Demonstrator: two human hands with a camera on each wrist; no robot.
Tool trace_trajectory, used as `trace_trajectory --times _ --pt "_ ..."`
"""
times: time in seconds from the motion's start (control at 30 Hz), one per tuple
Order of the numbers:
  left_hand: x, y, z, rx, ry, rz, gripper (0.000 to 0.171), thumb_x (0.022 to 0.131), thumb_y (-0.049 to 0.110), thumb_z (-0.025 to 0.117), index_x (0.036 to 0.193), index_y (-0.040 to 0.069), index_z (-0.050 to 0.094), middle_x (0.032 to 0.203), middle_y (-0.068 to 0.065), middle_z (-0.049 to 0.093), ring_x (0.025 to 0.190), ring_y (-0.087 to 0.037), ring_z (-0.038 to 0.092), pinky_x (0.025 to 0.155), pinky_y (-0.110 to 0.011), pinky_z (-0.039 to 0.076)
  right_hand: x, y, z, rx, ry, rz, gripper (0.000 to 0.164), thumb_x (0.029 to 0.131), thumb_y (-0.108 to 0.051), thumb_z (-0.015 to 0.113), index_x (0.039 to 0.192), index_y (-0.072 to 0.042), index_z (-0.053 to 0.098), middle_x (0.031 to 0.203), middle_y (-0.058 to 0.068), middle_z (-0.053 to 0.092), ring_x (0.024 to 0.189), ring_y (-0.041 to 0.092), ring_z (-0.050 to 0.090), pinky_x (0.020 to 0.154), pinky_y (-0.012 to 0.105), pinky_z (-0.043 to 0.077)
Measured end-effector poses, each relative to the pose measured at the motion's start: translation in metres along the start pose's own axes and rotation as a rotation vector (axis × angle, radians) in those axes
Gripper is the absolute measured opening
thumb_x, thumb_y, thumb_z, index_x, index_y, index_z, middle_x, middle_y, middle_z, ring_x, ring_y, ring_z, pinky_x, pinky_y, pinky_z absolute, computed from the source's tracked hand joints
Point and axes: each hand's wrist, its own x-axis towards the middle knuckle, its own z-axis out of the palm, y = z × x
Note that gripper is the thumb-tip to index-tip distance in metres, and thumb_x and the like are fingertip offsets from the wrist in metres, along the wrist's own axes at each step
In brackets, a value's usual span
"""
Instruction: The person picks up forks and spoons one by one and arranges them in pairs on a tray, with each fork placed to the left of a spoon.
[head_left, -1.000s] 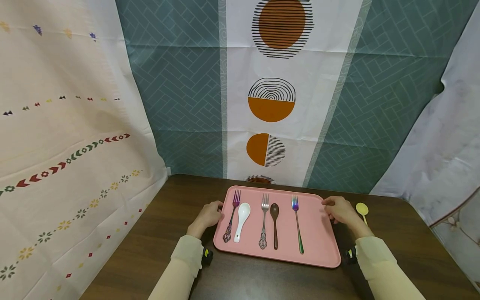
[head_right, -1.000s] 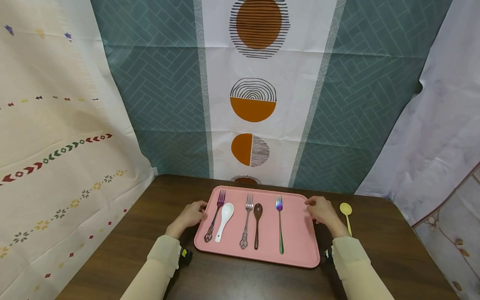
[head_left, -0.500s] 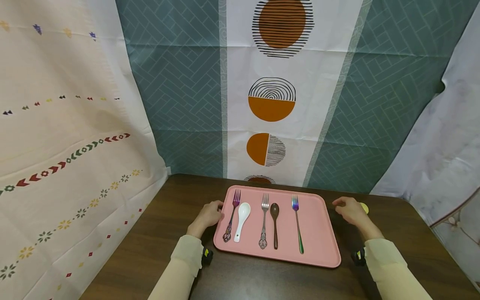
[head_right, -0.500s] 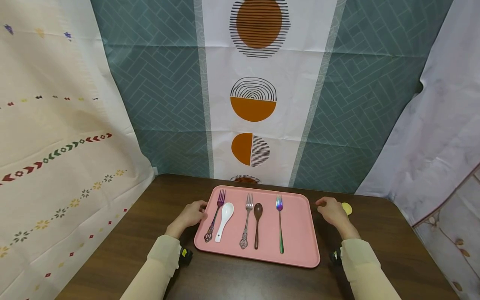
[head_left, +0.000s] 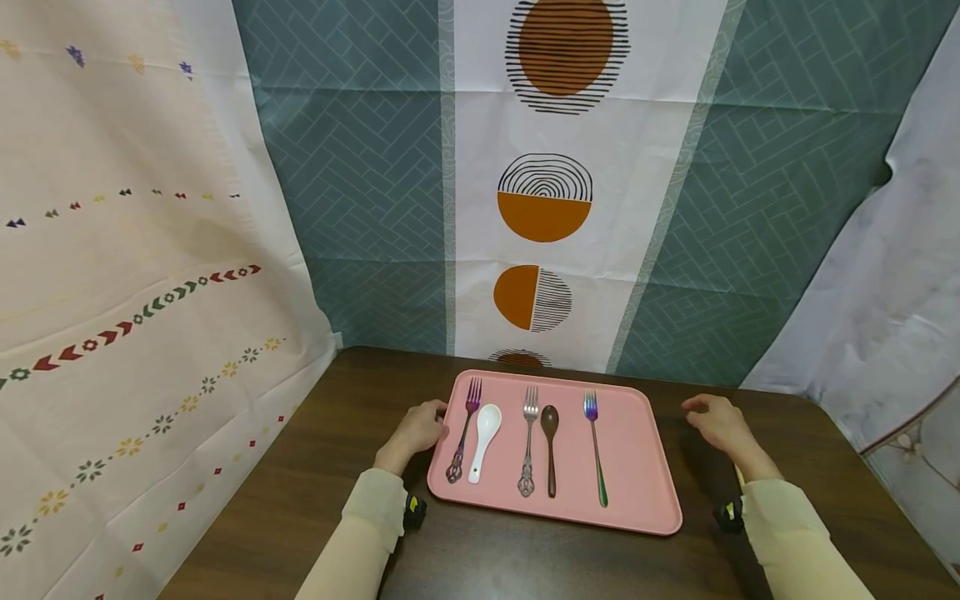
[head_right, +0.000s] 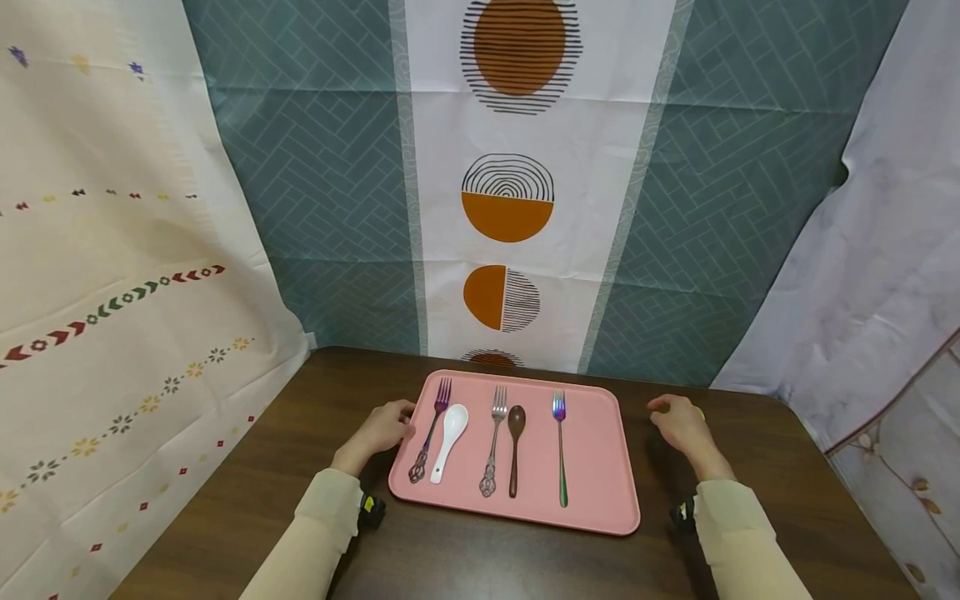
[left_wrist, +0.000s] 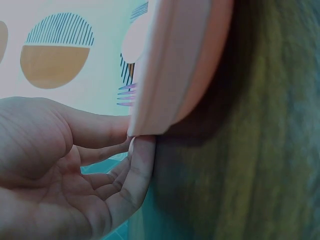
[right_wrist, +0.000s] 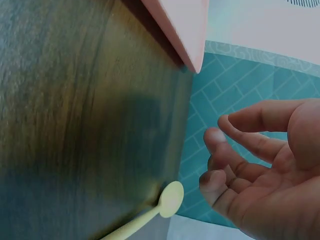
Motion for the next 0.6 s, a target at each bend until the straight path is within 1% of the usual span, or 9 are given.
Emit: trace_trajectory --times 0.17,0.37,0.43,0.6 --pt "0.002 0.000 0.001 0.001 0.001 -0.009 0.043 0.098 0.006 0.065 0.139 -0.003 0.059 0.112 -0.018 0.067 0.093 -0.029 0.062 0.094 -0.052 0.055 -0.002 0.000 -0.003 -0.004 0.004 0.011 0.034 0.095 -0.010 0.055 0.120 0.012 0.064 0.126 0.041 0.058 0.099 0.049 0.057 0.081 0.055 0.046" --pt "0.003 -0.001 0.002 0.007 0.003 -0.006 0.043 0.097 0.006 0.066 0.139 -0.004 0.059 0.113 -0.018 0.067 0.093 -0.029 0.062 0.094 -0.052 0.055 -0.003 0.007 -0.005 -0.033 0.033 -0.014 0.033 0.094 -0.009 0.055 0.117 0.013 0.064 0.124 0.042 0.059 0.107 0.059 0.056 0.087 0.062 0.046" --pt "0.003 -0.002 0.002 0.008 0.002 -0.004 0.043 0.097 0.006 0.065 0.138 -0.004 0.059 0.113 -0.018 0.067 0.093 -0.029 0.062 0.094 -0.052 0.055 -0.003 0.010 -0.006 -0.040 0.043 -0.013 0.033 0.094 -0.008 0.055 0.117 0.014 0.064 0.120 0.042 0.060 0.108 0.060 0.057 0.088 0.064 0.046" --pt "0.003 -0.002 0.002 0.008 0.003 -0.002 0.043 0.097 0.006 0.065 0.139 -0.004 0.059 0.112 -0.018 0.067 0.093 -0.029 0.062 0.094 -0.052 0.055 -0.004 0.017 -0.009 -0.048 0.050 0.034 0.035 0.094 -0.009 0.053 0.118 0.014 0.063 0.114 0.040 0.063 0.098 0.052 0.059 0.082 0.060 0.048"
